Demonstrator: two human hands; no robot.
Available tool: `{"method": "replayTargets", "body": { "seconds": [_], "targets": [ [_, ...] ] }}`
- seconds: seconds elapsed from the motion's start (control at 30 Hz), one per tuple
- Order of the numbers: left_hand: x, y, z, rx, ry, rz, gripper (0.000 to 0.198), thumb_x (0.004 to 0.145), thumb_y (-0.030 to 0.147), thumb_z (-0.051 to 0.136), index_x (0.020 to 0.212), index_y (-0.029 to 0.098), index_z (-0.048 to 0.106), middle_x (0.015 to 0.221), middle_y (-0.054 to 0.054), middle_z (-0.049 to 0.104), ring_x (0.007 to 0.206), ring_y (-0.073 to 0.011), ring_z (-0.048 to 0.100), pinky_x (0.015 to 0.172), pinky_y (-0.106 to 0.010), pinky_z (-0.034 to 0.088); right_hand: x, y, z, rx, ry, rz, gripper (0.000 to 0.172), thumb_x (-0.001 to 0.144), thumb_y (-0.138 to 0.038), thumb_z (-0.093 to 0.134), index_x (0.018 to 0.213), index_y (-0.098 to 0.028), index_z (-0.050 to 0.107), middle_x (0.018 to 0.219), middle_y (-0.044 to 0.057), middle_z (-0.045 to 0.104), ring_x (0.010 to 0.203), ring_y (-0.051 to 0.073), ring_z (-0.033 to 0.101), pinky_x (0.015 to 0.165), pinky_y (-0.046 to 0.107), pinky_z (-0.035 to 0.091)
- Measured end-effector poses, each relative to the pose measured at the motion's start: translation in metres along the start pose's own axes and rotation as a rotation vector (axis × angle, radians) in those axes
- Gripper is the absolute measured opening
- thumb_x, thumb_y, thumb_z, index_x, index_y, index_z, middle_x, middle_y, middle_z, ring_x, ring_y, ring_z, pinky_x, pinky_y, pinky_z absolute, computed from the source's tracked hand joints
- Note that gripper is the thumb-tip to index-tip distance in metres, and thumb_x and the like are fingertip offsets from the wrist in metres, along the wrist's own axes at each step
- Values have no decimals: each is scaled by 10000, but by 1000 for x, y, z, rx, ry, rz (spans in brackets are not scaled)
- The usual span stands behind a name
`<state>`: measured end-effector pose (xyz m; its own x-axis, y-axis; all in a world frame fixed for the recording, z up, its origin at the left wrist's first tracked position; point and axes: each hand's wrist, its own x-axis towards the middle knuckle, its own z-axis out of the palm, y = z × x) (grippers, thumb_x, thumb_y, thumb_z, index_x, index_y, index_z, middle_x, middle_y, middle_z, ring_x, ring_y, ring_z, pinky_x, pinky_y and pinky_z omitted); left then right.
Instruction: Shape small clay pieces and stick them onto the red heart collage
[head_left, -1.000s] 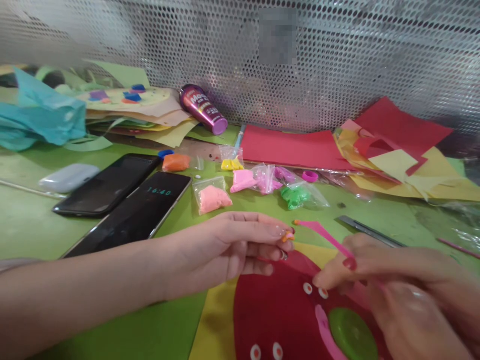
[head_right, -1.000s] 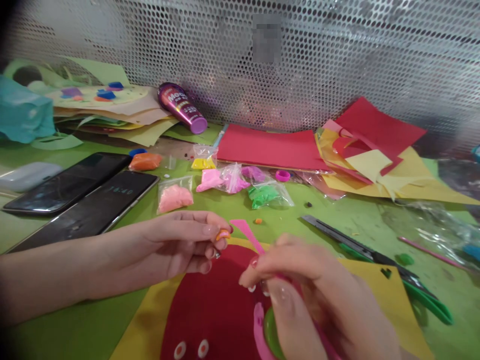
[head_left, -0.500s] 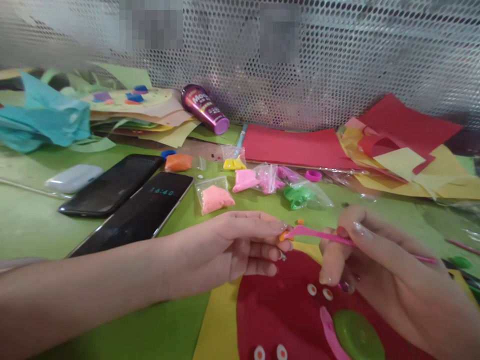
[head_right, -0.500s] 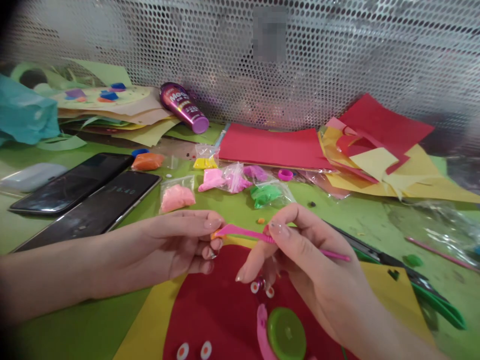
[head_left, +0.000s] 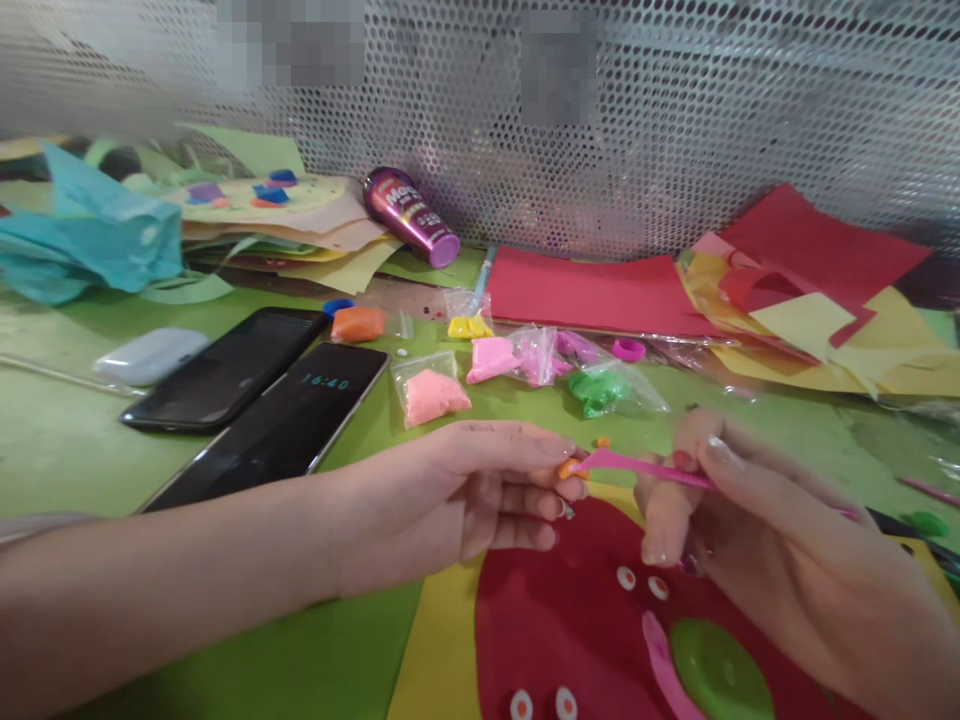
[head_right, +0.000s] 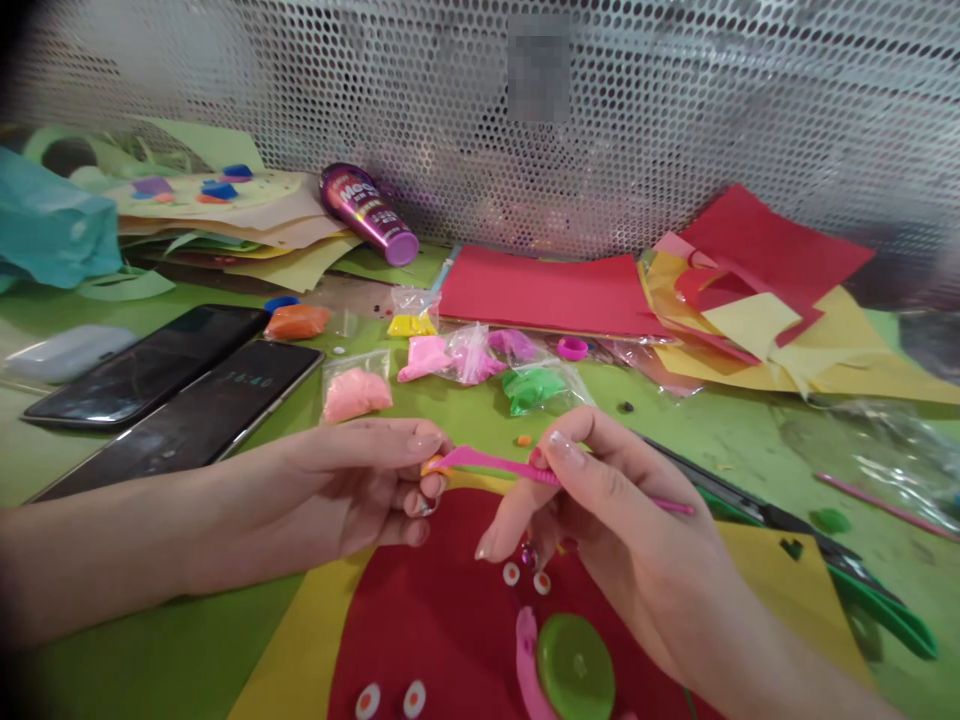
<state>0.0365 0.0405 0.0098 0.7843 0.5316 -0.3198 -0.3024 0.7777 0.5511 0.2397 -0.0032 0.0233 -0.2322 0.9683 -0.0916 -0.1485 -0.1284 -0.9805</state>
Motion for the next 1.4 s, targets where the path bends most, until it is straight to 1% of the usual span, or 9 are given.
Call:
{"method": "replayTargets", "body": {
  "seconds": [0.17,0.33,0.53,0.7,0.83,0.97,1.1,1.23,1.4],
  "targets": [
    [0,1,2,4,-17,0,131,838,121,588,718,113,640,705,-3,646,637,-63,586,668,-180,511,-3,1,-3,-9,13,2,186,848,-376,558,702,-263,578,579,24,649,546,149,583,516,216,477],
    [0,1,2,10,-26,-4,115,834,120,595,726,116,632,708,-2,641,647,-62,585,678,-176,508,-1,0,2,4,-19,5,202,863,-367,543,694,-258,561,581,21,647,555,142,570,513,206,463],
    [2,1,-1,-5,-18,1,71,823,109,601,761,110,637,724,-10,640,648,-64,589,686,-182,511,-2,2,0,3,5,20,199,829,-369,585,666,-255,564,559,24,639,533,150,563,498,212,467],
    [1,0,-1,-4,-49,4,85,827,112,598,751,106,634,729,-10,640,660,-64,592,691,-177,513,-2,1,1,16,10,30,209,824,-397,588,669,-258,568,562,31,644,526,156,555,503,225,466],
    [0,1,0,-12,-24,2,73,825,105,599,757,107,627,725,-10,639,650,-65,592,677,-179,513,-1,2,1,24,17,34,200,821,-394,592,676,-259,569,554,27,638,529,152,548,511,222,469],
    [0,1,0,-14,-22,-6,68,816,102,603,753,105,627,714,-13,639,639,-65,592,668,-177,512,-3,3,-2,39,15,62,194,817,-389,600,673,-260,578,576,34,650,542,154,574,520,221,480],
    [1,1,0,-11,-16,-10,79,824,101,592,755,107,630,714,-14,637,635,-66,588,671,-182,515,-5,2,0,45,36,41,175,805,-379,619,677,-264,587,586,21,652,535,150,572,512,220,478],
    [1,1,0,-10,-22,4,89,823,99,590,740,106,623,720,-15,631,650,-69,588,676,-184,514,-3,2,2,17,13,25,199,831,-383,588,675,-260,577,561,17,636,533,145,558,496,211,465],
    [0,1,1,-5,-11,-5,75,821,99,594,754,104,627,712,-12,628,641,-66,587,672,-183,512,-3,6,-3,43,37,38,172,820,-379,605,691,-266,598,583,24,656,553,154,592,518,218,486]
  ]
}}
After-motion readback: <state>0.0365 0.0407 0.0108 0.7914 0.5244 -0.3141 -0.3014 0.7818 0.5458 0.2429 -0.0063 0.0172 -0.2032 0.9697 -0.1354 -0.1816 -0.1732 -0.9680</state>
